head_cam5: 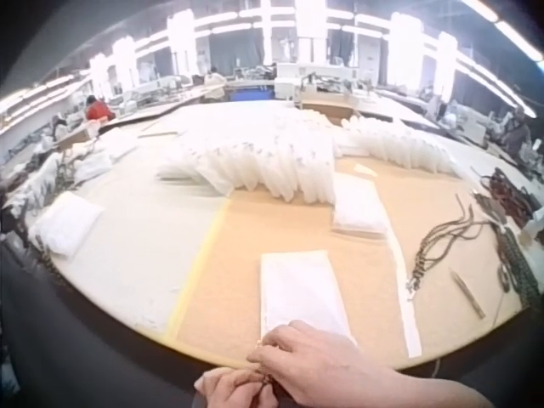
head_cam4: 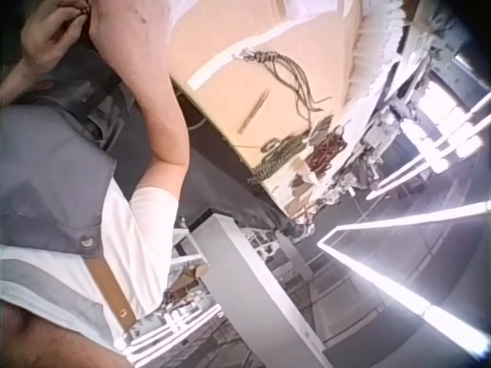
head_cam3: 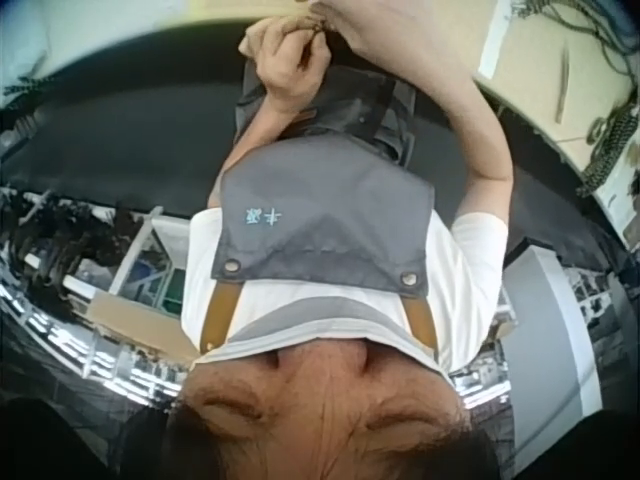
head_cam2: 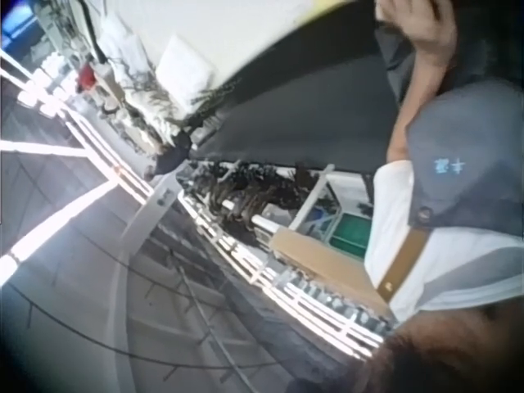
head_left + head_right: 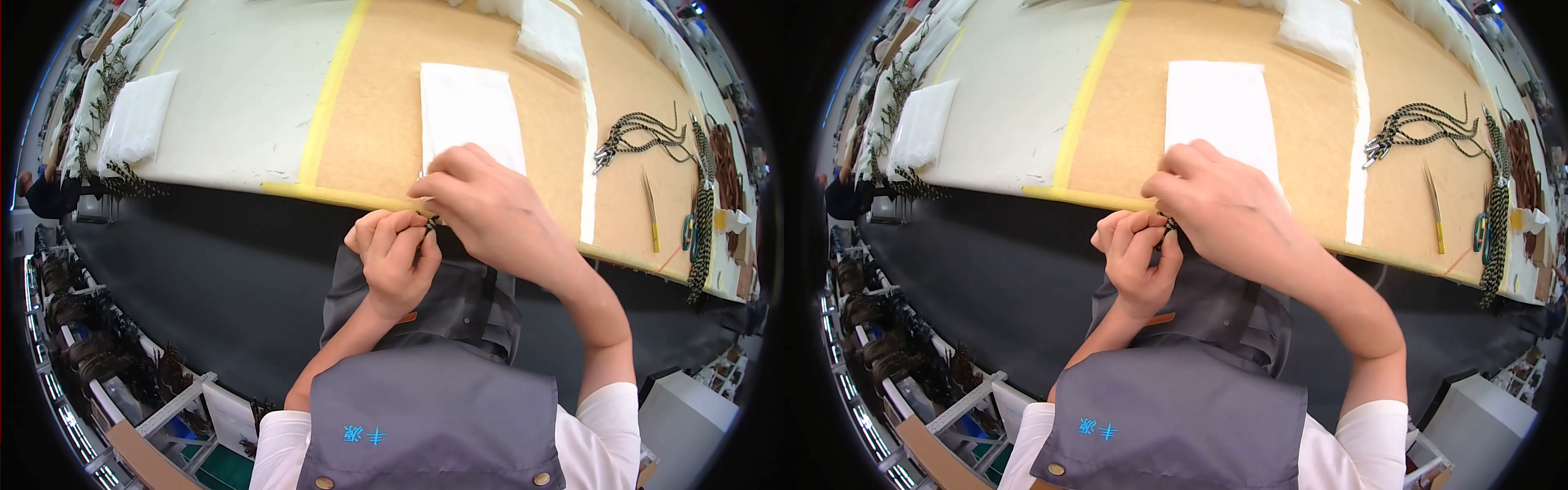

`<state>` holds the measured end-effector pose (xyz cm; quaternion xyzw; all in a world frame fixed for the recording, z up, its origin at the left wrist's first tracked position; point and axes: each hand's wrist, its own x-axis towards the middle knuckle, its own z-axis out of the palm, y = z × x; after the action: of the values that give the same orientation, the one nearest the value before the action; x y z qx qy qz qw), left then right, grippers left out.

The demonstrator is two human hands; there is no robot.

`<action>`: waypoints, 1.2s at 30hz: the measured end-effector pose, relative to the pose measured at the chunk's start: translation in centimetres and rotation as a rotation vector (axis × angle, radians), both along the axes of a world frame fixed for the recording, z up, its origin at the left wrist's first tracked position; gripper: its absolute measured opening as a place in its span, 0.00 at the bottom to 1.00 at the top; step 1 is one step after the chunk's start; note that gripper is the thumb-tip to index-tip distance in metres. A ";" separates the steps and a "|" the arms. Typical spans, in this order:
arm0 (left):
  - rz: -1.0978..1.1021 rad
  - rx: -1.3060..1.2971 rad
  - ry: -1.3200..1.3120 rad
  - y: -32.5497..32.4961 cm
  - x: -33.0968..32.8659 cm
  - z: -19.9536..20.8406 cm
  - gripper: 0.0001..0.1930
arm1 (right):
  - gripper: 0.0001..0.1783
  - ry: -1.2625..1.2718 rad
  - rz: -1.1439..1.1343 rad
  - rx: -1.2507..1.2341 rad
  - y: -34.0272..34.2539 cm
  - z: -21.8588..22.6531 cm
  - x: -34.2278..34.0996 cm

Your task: Attaching decorative cords and metal tips to small white pouches using pliers.

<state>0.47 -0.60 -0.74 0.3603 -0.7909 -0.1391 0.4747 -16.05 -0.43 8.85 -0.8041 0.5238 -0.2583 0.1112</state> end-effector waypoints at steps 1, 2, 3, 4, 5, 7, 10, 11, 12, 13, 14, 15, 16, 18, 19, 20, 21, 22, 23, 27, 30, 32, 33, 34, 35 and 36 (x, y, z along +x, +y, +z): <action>0.004 -0.001 0.001 0.2 -0.1 0.2 0.08 | 0.05 -0.135 -0.120 0.048 1.1 0.2 -0.1; -0.018 0.142 0.080 0.5 0.1 0.2 0.08 | 0.06 -0.275 -0.233 0.100 2.2 0.2 -0.1; -0.040 0.285 0.159 0.8 0.2 0.2 0.07 | 0.06 -0.279 -0.222 0.103 3.2 -0.3 -0.1; -0.063 0.342 0.202 0.9 -0.2 0.5 0.06 | 0.07 -0.305 -0.282 0.160 4.6 -0.8 -0.4; -0.065 0.344 0.200 1.2 -0.2 0.4 0.06 | 0.09 -0.335 -0.335 0.219 5.6 -1.5 -0.3; -0.132 0.649 0.398 1.7 -0.2 -0.1 0.04 | 0.11 -0.399 -0.379 0.249 6.8 -2.9 0.7; -0.172 0.876 0.571 2.1 -0.1 0.1 0.02 | 0.13 -0.516 -0.450 0.280 7.1 -4.6 1.9; -0.197 0.962 0.668 2.1 -0.1 0.0 0.01 | 0.13 -0.568 -0.473 0.282 7.0 -4.8 2.1; -0.198 0.961 0.668 2.1 -0.1 0.1 0.01 | 0.12 -0.637 -0.514 0.309 7.0 -4.8 2.3; -0.213 0.975 0.668 2.1 -0.1 0.1 0.01 | 0.12 -0.639 -0.514 0.309 6.9 -5.0 2.5; -0.228 0.988 0.669 2.1 0.0 0.1 0.01 | 0.12 -0.663 -0.514 0.288 6.8 -5.2 2.7; -0.227 0.987 0.669 2.1 0.0 0.1 0.01 | 0.11 -0.687 -0.513 0.268 6.7 -5.3 2.8; -0.218 0.962 0.652 2.1 0.0 0.1 0.01 | 0.11 -0.687 -0.512 0.269 6.7 -5.6 2.8; -0.207 0.937 0.637 1.9 0.1 0.3 0.01 | 0.08 -0.725 -0.526 0.256 6.8 -6.0 2.7; -0.195 0.784 0.462 1.5 0.3 0.6 0.02 | 0.08 -0.725 -0.524 0.259 6.8 -5.6 2.7; -0.181 0.629 0.288 1.3 0.5 0.8 0.02 | 0.06 -0.669 -0.518 0.252 6.7 -4.8 2.6; -0.178 0.631 0.289 1.1 0.5 1.0 0.02 | 0.05 -0.612 -0.511 0.245 6.7 -4.3 2.5; -0.160 0.536 0.226 1.0 0.5 1.2 0.02 | 0.05 -0.611 -0.512 0.246 6.7 -4.3 2.4; -0.141 0.441 0.162 0.9 0.5 1.3 0.02 | 0.04 -0.541 -0.470 0.176 6.6 -4.2 2.3; -0.146 0.376 0.127 0.8 0.4 1.6 0.03 | 0.06 -0.372 -0.361 0.039 6.1 -3.9 1.6; -0.130 0.259 0.099 0.9 0.4 1.7 0.04 | 0.07 -0.306 -0.299 0.039 5.5 -3.3 1.3; -0.135 0.163 0.022 0.7 0.5 1.5 0.04 | 0.07 -0.323 -0.303 0.055 5.1 -3.3 1.3; -0.135 0.164 0.023 0.7 0.5 1.3 0.04 | 0.07 -0.342 -0.308 0.070 5.0 -3.2 1.3; -0.183 0.335 0.114 0.7 0.7 1.1 0.05 | 0.07 -0.343 -0.306 0.071 5.0 -3.2 1.4; -0.230 0.506 0.205 0.7 0.8 1.2 0.06 | 0.07 -0.369 -0.325 0.092 5.1 -3.1 1.4; -0.295 0.746 0.288 0.8 1.1 1.6 0.03 | 0.07 -0.395 -0.344 0.113 5.1 -3.1 1.5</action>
<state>1.59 0.22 0.89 0.3669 -0.6551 -0.5311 0.3926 -14.56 4.68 5.78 -0.6298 0.6345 -0.3955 0.2104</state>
